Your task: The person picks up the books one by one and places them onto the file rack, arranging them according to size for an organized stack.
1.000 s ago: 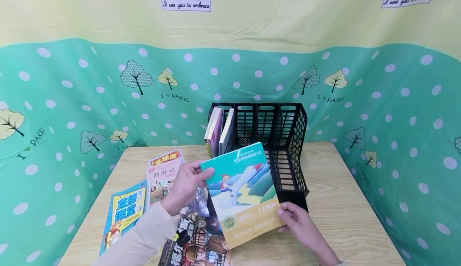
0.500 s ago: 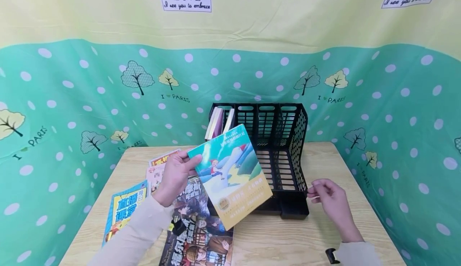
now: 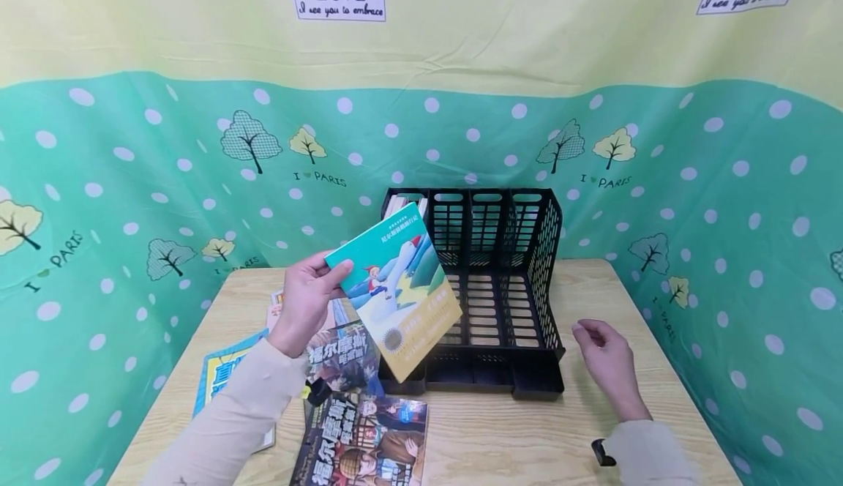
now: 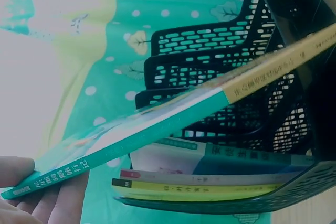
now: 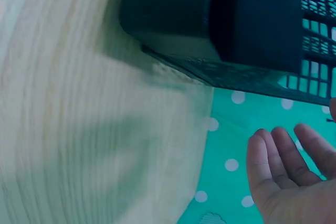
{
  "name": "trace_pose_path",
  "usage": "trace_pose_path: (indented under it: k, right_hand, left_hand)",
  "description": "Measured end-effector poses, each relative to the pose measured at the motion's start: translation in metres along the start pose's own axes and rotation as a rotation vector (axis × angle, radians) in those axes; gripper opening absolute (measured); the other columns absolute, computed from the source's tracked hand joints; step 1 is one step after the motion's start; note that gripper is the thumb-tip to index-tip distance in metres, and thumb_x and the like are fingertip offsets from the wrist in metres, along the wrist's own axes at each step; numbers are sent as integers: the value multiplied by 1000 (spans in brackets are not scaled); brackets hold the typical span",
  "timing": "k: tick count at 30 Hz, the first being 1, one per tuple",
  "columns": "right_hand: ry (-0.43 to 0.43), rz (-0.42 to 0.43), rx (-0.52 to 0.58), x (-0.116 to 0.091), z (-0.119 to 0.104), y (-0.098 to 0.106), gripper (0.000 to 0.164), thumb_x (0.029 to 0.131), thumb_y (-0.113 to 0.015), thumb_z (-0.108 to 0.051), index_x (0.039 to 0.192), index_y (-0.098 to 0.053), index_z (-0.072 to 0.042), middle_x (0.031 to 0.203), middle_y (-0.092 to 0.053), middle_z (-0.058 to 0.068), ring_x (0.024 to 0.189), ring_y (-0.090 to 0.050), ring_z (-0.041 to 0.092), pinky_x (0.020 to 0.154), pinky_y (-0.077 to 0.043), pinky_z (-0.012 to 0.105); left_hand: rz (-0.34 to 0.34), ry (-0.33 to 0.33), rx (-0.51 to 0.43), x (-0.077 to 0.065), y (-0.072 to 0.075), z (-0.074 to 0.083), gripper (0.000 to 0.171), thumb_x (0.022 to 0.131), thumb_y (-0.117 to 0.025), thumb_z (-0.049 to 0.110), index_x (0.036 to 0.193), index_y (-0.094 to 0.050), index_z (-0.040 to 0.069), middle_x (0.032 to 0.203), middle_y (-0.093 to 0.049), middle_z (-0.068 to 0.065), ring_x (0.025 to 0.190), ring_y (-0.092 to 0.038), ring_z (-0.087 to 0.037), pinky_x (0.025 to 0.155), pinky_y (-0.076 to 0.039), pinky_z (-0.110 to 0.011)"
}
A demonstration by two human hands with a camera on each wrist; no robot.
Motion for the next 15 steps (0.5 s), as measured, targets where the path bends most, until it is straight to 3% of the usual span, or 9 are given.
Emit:
trace_pose_path:
  k: [4,8,12,15]
  right_hand:
    - [3,-19,4,2,1,-11,52,100,-46,-40,126,-53,5,112,-61,24,85,-60,5,69,-50,15]
    - [-10,-56,-5,2,3,-23,56,101,-42,-42,127,-50,7,115,-60,27,96,-63,32,76,-55,30]
    - [-45,-87,-17,2,7,-30,63,100,-38,-47,131,-48,7,121,-56,30,104,-59,39,85,-51,46]
    - [-92,-128,-5,1,10,-35,70,99,-35,-53,135,-45,7,130,-50,32,113,-54,41,92,-47,51]
  left_hand:
    - [26,-27,24,-1,4,6,21,88,-70,14,107,-70,5,95,-72,-14,81,-71,-26,70,-59,-37]
    - [59,-69,76,-2,8,14,21,88,-70,17,107,-71,8,95,-73,-11,79,-71,-23,68,-59,-35]
    - [109,-173,166,-3,10,29,19,88,-71,21,103,-73,11,88,-73,-10,64,-66,-17,54,-55,-25]
    - [153,-285,225,-6,8,45,16,88,-70,18,101,-74,9,86,-73,-11,57,-62,-18,44,-47,-20]
Point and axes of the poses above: each hand's wrist, its own x-axis towards the middle knuckle, its own y-axis out of the back of the hand, z = x × y, the point moved 9 cm from there along x, towards the middle knuckle
